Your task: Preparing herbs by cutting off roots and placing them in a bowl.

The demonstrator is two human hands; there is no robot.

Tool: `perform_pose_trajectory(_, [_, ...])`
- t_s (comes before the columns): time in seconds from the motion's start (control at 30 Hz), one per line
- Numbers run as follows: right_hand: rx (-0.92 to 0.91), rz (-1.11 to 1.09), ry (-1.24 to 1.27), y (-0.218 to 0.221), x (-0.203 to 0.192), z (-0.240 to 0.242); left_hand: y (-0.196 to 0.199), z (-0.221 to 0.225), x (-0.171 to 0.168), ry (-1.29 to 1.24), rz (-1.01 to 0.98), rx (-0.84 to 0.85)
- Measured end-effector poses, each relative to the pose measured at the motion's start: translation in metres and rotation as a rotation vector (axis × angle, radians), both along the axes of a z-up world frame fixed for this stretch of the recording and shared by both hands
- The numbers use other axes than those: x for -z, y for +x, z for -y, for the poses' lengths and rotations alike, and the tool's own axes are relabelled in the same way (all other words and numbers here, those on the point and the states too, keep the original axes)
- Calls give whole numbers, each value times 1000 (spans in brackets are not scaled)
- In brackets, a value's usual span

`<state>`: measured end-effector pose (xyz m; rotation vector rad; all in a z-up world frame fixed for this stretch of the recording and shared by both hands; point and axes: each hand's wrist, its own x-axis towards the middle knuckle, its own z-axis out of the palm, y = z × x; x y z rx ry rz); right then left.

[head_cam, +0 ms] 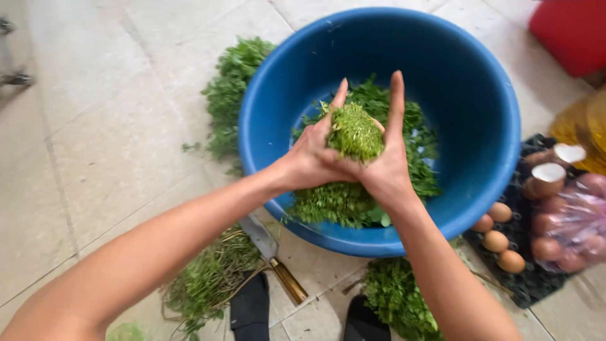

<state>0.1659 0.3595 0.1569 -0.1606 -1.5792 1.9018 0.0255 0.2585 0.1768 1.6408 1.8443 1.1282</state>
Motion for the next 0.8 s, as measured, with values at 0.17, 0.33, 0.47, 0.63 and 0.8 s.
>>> perform_pose_trajectory(0.17, [92,56,-141,-8,33,-28,-2,-34,-5,-207,133,54])
perform_pose_trajectory(0.33, [104,-45,-221,-7,43,-39,-25,-45,15,-230,255,246])
perform_pose_trajectory(0.47, [202,-37,-276,-16,39,-35,-27,-40,34,-220,166,176])
perform_pose_trajectory(0.63, [275,-70,-242,-33,51,-28,-33,-30,53,-375,28,84])
perform_pose_trajectory(0.8, [392,3,-220,-42,63,-22,-40,-33,77,-244,551,172])
